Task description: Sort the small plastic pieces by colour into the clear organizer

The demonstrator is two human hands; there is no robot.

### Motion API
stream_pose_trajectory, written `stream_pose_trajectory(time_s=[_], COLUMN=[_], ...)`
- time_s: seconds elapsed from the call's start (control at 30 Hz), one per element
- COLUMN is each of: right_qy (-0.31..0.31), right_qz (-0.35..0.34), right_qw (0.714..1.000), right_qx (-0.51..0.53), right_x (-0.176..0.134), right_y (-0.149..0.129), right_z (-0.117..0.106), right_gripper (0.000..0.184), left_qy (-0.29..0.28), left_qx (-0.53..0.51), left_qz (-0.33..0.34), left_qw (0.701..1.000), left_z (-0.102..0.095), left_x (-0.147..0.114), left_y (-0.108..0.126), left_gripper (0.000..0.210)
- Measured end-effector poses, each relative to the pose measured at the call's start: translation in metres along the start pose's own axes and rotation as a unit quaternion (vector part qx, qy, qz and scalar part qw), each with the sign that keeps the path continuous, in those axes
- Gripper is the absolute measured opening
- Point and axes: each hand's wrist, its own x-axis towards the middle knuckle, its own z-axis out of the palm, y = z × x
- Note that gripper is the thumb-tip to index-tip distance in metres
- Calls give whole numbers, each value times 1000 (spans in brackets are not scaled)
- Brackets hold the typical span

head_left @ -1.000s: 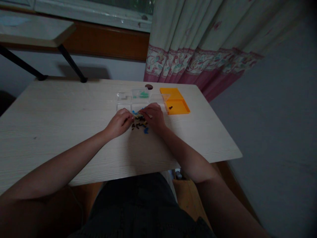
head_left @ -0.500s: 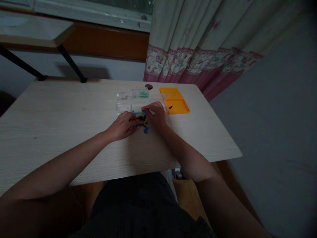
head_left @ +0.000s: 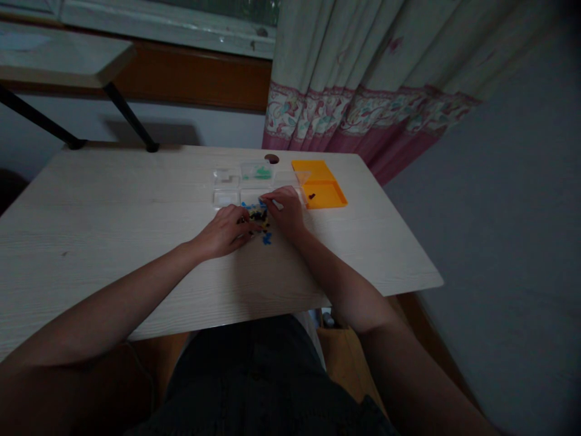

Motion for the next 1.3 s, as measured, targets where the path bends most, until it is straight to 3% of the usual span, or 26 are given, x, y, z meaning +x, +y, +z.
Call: stream_pose_trajectory(time_s=[0.5,0.9,1.3], right_qy=[4,71,79], right_qz=[20,78,76], right_qw=[1000,990,988], right_qx=[-17,-93,-109], right_x=[-2,-2,-4], right_y=[6,9,15], right_z=[2,0,4], right_gripper=[32,28,40], left_qy=[-20,-8,-12], left_qx=[-46,-70,-74], left_qz=[-11,-17,-21], left_qw=[999,997,997], left_z=[-4,-2,-4], left_x=[1,2,2], left_y=[2,1,3], left_gripper=[22,21,18])
